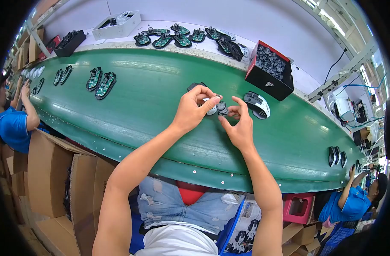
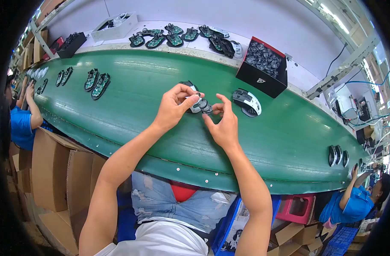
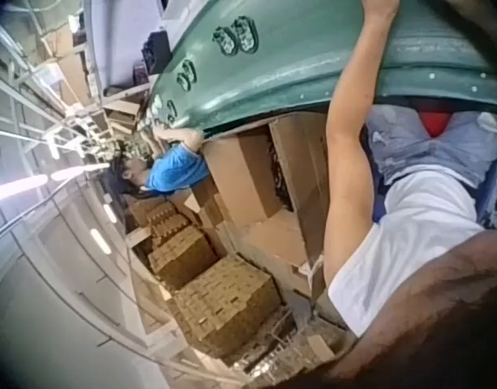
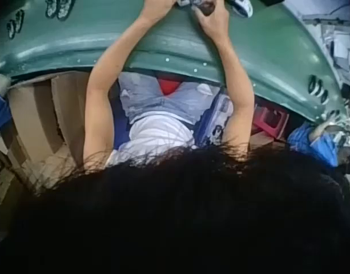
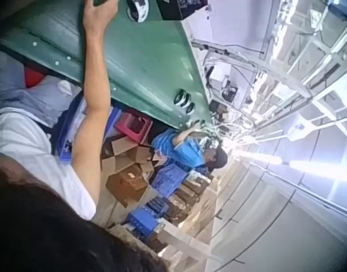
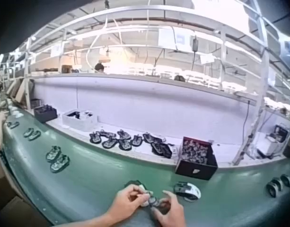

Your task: The person assembles computer mice on a conveyor belt by installing scroll wheels into mouse base assemblies and snapping upper covers onto the mouse bodies by hand.

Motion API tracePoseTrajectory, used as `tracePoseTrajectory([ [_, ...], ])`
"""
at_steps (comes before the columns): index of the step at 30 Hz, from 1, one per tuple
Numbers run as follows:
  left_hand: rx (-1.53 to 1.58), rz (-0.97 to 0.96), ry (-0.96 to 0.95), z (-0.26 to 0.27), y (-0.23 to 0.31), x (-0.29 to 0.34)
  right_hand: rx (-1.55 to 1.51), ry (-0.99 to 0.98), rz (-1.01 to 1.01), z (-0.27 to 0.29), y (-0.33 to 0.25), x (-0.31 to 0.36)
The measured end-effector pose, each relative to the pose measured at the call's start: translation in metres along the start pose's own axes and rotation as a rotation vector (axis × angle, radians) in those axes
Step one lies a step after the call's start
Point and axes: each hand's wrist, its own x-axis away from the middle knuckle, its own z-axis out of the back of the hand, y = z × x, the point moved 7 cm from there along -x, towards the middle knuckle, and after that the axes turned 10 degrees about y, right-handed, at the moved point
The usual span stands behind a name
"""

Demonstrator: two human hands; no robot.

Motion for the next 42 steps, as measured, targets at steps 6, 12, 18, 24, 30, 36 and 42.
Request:
tracePoseTrajectory([
  [6, -0.032, -0.031, -0.011, 0.002, 0.002, -0.001, -0.025, 0.014, -0.004, -0.006, -0.001, 0.000],
  [12, -0.040, -0.002, -0.024, 0.001, 0.001, -0.002, -0.024, 0.010, 0.000, -0.005, -0.003, -0.001],
  [18, -0.109, -0.053, -0.070, 0.001, 0.007, 0.000, -0.016, 0.012, 0.023, -0.008, -0.003, -0.001],
  [24, 0.007, 0.004, -0.132, -0.004, 0.009, 0.005, -0.102, -0.019, -0.009, -0.015, 0.000, 0.002],
  [30, -0.145, -0.092, -0.131, -0.014, -0.003, 0.004, -0.222, -0.035, -0.096, -0.014, 0.006, 0.005],
  [36, -0.379, -0.171, -0.147, 0.000, 0.000, 0.022, -0.296, -0.004, 0.068, -0.034, -0.008, 0.007],
  [42, -0.415, -0.240, -0.147, -0.021, 0.001, 0.026, -0.146, 0.079, 0.205, -0.016, -0.011, 0.010],
])
